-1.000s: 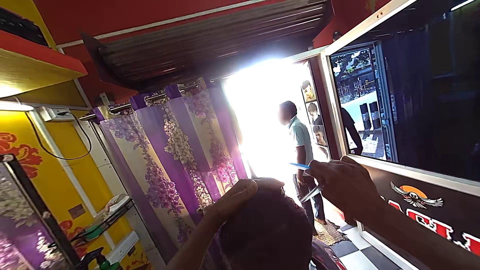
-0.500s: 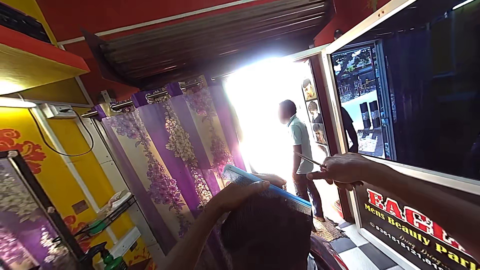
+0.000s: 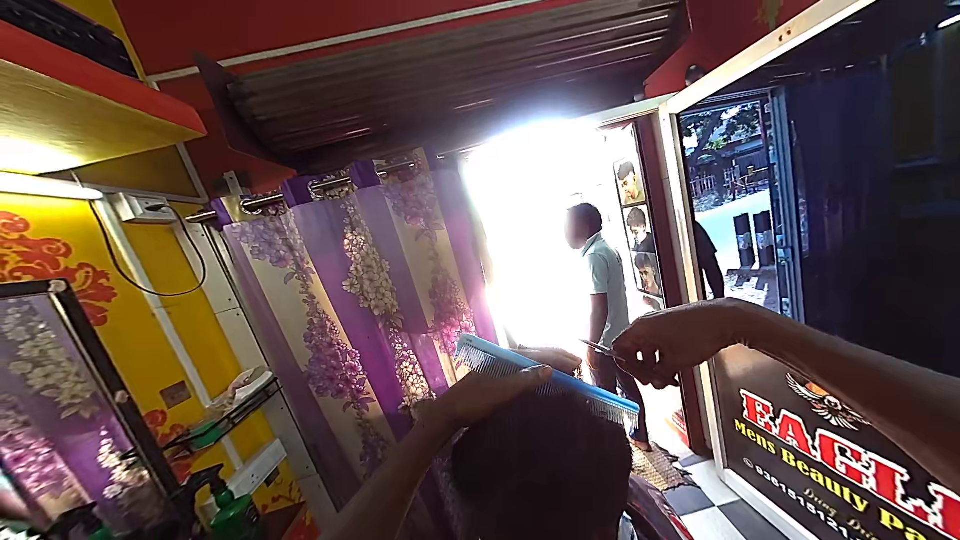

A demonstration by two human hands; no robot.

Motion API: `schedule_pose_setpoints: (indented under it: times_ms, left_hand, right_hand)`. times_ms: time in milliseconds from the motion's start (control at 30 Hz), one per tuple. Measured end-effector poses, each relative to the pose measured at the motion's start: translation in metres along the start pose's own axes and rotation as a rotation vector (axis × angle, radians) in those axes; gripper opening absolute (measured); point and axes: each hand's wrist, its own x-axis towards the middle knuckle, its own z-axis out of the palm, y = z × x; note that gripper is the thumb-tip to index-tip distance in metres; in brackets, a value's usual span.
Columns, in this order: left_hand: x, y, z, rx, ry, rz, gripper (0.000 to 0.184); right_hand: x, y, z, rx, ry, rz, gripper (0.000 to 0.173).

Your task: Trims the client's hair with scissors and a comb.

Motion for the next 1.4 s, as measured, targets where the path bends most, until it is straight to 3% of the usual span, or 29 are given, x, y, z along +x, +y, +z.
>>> schedule_pose_setpoints:
  times_ms: [133,200,467,633,733,933,1200,1300,1400]
  left_hand:
    - [0.005,-0.009,-0.001,0.057,-0.056,0.119,0.05]
    - [0.004,-0.007,0.0,0.042,-0.065,0.136,0.049]
    - [0.01,-0.01,-0.003,0.115,-0.131,0.276,0.049]
    - [0.01,-0.004,-0.002,0.132,-0.161,0.35,0.05]
    - [0.011,-0.005,-0.002,0.156,-0.146,0.315,0.051]
    - [0.01,0.001,0.001,0.115,-0.145,0.324,0.048]
    - [0.012,-0.001,-0.001,0.125,-0.166,0.371,0.049]
    - [0.011,0.0,-0.003,0.106,-0.171,0.291,0.049]
    - [0.005,0.004,-0.007,0.079,-0.097,0.054,0.052]
  right_hand:
    - [0.006,-0.021,-0.006,-0.118,-0.092,0.038,0.045]
    - [0.011,-0.027,-0.008,-0.125,-0.117,0.042,0.049]
    - [0.015,-0.019,-0.02,-0.148,-0.078,-0.045,0.017]
    - [0.008,-0.021,-0.035,-0.113,-0.096,-0.071,0.016]
    - [0.012,-0.036,-0.038,-0.233,-0.131,-0.002,0.029]
    - [0.019,-0.06,-0.042,-0.382,-0.184,0.016,0.025]
    - [0.016,-0.058,-0.05,-0.457,-0.103,0.0,0.019]
    - [0.017,-0.039,-0.046,-0.268,0.026,-0.019,0.02]
    - [0.018,-0.022,-0.03,-0.082,0.242,-0.015,0.017]
